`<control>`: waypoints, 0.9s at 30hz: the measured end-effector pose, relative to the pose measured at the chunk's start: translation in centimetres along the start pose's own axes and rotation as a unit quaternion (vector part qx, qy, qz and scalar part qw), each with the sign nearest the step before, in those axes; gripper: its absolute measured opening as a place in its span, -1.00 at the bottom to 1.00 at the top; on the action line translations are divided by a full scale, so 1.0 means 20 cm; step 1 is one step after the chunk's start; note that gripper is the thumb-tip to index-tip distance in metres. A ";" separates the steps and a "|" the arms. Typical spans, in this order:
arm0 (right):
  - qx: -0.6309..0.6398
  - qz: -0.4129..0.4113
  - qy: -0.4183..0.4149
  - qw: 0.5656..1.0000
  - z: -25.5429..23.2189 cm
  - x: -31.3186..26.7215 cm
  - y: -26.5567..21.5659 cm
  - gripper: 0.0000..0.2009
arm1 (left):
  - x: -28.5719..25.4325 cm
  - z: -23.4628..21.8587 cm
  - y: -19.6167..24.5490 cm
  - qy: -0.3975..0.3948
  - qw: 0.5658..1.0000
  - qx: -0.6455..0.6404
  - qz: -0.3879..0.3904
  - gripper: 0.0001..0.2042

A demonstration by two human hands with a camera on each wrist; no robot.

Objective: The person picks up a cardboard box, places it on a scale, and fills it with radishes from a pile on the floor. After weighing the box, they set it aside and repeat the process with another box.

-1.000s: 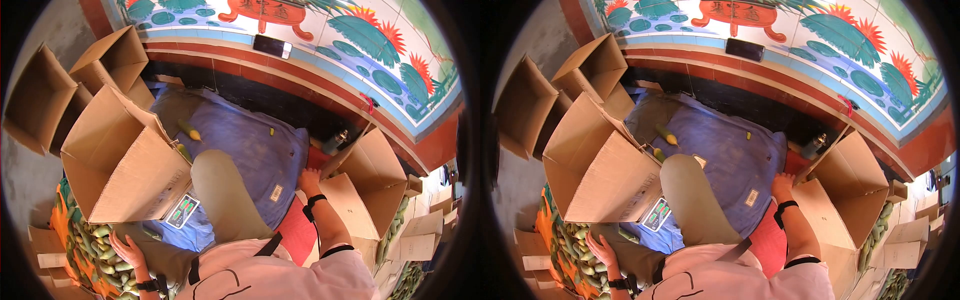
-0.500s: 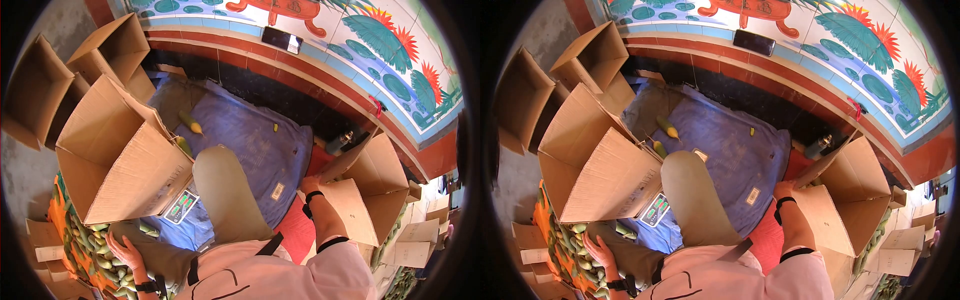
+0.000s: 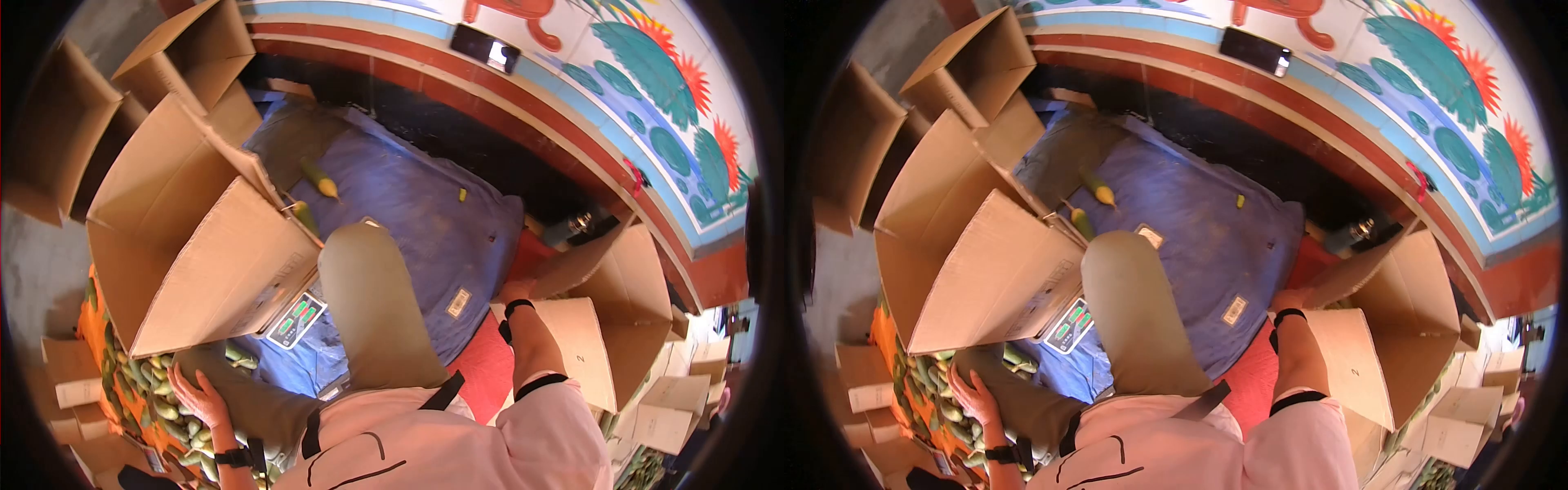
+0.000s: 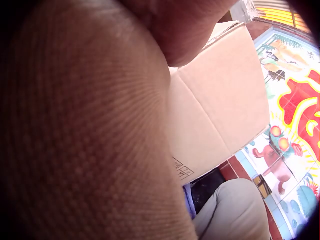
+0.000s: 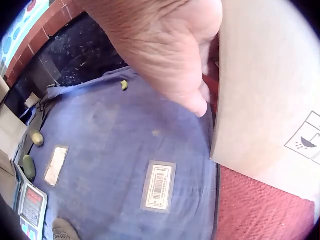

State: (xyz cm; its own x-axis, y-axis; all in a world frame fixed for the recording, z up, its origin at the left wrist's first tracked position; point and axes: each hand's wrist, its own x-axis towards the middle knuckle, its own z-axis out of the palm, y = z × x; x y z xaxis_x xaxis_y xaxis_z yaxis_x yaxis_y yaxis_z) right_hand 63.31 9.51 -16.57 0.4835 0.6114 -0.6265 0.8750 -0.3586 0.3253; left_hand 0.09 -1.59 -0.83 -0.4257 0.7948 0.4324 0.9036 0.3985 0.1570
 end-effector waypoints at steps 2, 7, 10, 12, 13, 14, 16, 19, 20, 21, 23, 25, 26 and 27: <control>-0.012 0.015 0.024 1.000 0.17 0.17 0.03 -0.47 | 0.00 0.00 0.01 -0.006 1.000 0.005 -0.015 -0.56; 0.021 -0.008 -0.073 0.997 -0.05 -0.03 0.01 -0.23 | 0.00 -0.02 0.08 0.006 1.000 -0.010 -0.015 -0.54; -0.066 0.014 -0.047 0.997 0.10 0.14 0.09 -0.35 | 0.02 -0.04 0.13 0.006 1.000 -0.025 -0.011 -0.52; -0.092 0.014 -0.028 0.995 0.13 0.15 0.12 -0.43 | 0.03 -0.05 0.16 0.001 0.999 -0.033 -0.015 -0.51; -0.105 0.019 -0.025 0.994 0.14 0.16 0.13 -0.41 | 0.03 -0.05 0.17 0.007 0.999 -0.029 -0.027 -0.51; -0.117 0.017 -0.034 0.992 0.15 0.17 0.14 -0.39 | 0.04 -0.06 0.18 -0.002 0.999 -0.032 -0.028 -0.51; -0.159 0.007 -0.050 0.986 0.12 0.11 0.14 -0.37 | 0.05 -0.06 0.18 -0.011 0.999 -0.034 -0.027 -0.50; -0.183 -0.012 -0.101 0.978 0.09 0.02 0.12 -0.40 | 0.06 -0.06 0.17 -0.021 0.998 -0.050 -0.034 -0.49; -0.191 -0.014 -0.097 0.977 0.16 0.05 0.15 -0.40 | 0.06 -0.07 0.17 -0.026 0.998 -0.051 -0.039 -0.47; -0.208 -0.015 -0.085 0.974 0.26 0.10 0.21 -0.43 | 0.06 -0.06 0.17 -0.028 0.997 -0.051 -0.046 -0.47; -0.225 -0.010 -0.078 0.971 0.27 0.05 0.20 -0.46 | 0.06 -0.05 0.16 -0.031 0.998 -0.045 -0.043 -0.47; -0.196 -0.031 -0.085 0.976 0.27 -0.06 0.23 -0.60 | 0.07 -0.04 0.15 -0.041 0.998 -0.032 -0.039 -0.46; -0.190 -0.016 -0.094 0.977 0.31 -0.07 0.25 -0.60 | 0.05 -0.03 0.14 -0.038 0.998 -0.013 -0.046 -0.45; -0.221 -0.046 -0.042 0.973 0.39 -0.08 0.27 -0.57 | 0.04 -0.02 0.13 -0.035 0.998 0.001 -0.048 -0.45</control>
State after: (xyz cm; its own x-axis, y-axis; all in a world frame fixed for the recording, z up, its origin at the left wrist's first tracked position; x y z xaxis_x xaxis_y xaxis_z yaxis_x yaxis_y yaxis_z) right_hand 67.01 1.07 -19.44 0.4141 0.5605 -0.7172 0.8492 0.0459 0.5261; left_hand 2.16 -0.07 0.19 -0.5120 0.7834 0.3523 0.8588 0.4747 0.1926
